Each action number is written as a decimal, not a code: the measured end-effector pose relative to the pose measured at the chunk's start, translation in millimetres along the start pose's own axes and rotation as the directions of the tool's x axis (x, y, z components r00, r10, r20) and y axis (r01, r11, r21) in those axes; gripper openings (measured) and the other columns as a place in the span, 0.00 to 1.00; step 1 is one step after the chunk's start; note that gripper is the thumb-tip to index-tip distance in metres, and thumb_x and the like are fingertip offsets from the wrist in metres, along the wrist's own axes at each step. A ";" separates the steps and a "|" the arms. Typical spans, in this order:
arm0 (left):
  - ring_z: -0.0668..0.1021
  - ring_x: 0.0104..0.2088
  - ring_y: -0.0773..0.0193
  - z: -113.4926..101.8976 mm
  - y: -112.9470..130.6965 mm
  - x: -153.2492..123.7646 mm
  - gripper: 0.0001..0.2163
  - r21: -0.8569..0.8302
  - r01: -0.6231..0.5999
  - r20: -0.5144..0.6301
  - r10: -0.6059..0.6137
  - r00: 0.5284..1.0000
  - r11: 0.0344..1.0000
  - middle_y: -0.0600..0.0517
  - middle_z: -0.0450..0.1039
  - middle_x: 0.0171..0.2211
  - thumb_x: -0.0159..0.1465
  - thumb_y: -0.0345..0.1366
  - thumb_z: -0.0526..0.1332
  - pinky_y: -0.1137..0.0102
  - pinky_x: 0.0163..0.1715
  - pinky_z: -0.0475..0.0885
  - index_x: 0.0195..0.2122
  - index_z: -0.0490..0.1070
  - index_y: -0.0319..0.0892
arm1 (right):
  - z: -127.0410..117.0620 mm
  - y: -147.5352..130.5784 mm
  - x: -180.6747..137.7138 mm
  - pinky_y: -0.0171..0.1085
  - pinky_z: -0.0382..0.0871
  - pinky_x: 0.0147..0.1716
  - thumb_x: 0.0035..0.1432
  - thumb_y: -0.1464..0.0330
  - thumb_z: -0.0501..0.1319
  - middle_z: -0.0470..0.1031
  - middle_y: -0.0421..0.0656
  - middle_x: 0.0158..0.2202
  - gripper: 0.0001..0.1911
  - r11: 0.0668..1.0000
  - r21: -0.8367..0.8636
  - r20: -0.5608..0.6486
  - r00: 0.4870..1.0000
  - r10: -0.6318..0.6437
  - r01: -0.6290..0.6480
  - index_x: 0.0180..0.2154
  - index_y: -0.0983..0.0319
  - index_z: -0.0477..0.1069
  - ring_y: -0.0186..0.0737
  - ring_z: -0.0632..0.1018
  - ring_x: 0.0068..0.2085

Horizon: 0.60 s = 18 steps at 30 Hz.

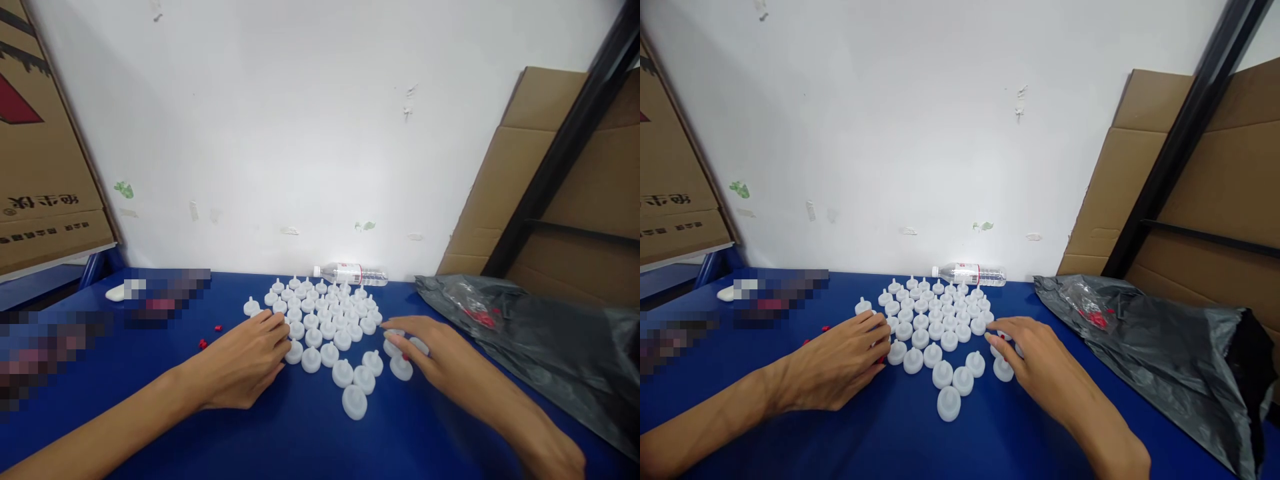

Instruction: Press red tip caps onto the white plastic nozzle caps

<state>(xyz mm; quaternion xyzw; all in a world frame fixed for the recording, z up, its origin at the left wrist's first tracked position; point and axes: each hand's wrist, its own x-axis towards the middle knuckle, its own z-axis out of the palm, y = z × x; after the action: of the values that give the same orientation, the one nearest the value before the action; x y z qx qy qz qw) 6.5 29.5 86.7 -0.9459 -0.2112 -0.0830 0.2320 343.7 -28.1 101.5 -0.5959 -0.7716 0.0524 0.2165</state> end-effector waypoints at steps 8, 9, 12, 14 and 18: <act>0.69 0.34 0.58 -7.3 1.9 1.9 0.07 -0.224 0.007 -0.119 -0.034 0.992 0.975 0.49 0.70 0.31 0.69 0.27 0.54 0.64 0.36 0.65 0.36 0.69 0.41 | 17.0 -7.0 0.8 0.53 0.71 0.58 0.61 0.62 0.68 0.77 0.46 0.55 0.16 0.990 -0.030 0.047 0.989 -0.138 0.139 0.51 0.54 0.79 0.54 0.72 0.61; 0.69 0.34 0.59 -6.6 2.5 1.9 0.07 -0.237 -0.007 -0.145 -0.029 0.989 0.971 0.49 0.70 0.31 0.70 0.27 0.53 0.65 0.36 0.66 0.38 0.70 0.40 | 21.3 -6.6 0.9 0.55 0.69 0.59 0.60 0.63 0.69 0.77 0.47 0.55 0.17 0.990 -0.037 0.058 0.989 -0.134 0.136 0.51 0.54 0.79 0.55 0.71 0.62; 0.72 0.37 0.59 -3.0 4.2 1.5 0.08 -0.228 -0.063 -0.216 0.013 0.976 0.972 0.49 0.73 0.34 0.70 0.26 0.54 0.65 0.38 0.69 0.44 0.71 0.39 | 29.8 -5.2 2.1 0.59 0.63 0.63 0.58 0.66 0.70 0.78 0.45 0.53 0.15 0.989 -0.043 0.067 0.988 -0.141 0.144 0.48 0.54 0.80 0.56 0.71 0.62; 0.73 0.39 0.58 -1.0 5.1 1.5 0.09 -0.193 -0.094 -0.263 0.041 0.964 0.977 0.47 0.75 0.37 0.70 0.25 0.55 0.64 0.40 0.71 0.48 0.71 0.38 | 30.9 -4.4 3.5 0.58 0.61 0.64 0.57 0.68 0.71 0.80 0.43 0.48 0.12 0.985 -0.042 0.074 0.984 -0.164 0.167 0.44 0.54 0.80 0.54 0.74 0.60; 0.74 0.40 0.59 0.9 7.2 2.5 0.11 -0.164 -0.094 -0.335 0.034 0.941 0.982 0.46 0.76 0.40 0.69 0.23 0.57 0.65 0.41 0.72 0.51 0.70 0.37 | 25.5 -6.1 3.9 0.52 0.71 0.53 0.63 0.63 0.67 0.81 0.44 0.46 0.10 0.990 -0.089 0.027 0.994 -0.107 0.109 0.46 0.54 0.78 0.54 0.79 0.53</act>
<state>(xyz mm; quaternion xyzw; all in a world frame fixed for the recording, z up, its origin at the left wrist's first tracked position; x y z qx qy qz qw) 11.9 25.0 83.6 -0.9417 -0.1301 -0.2516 0.1814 327.3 -21.7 81.7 -0.5617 -0.8067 0.0121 0.1835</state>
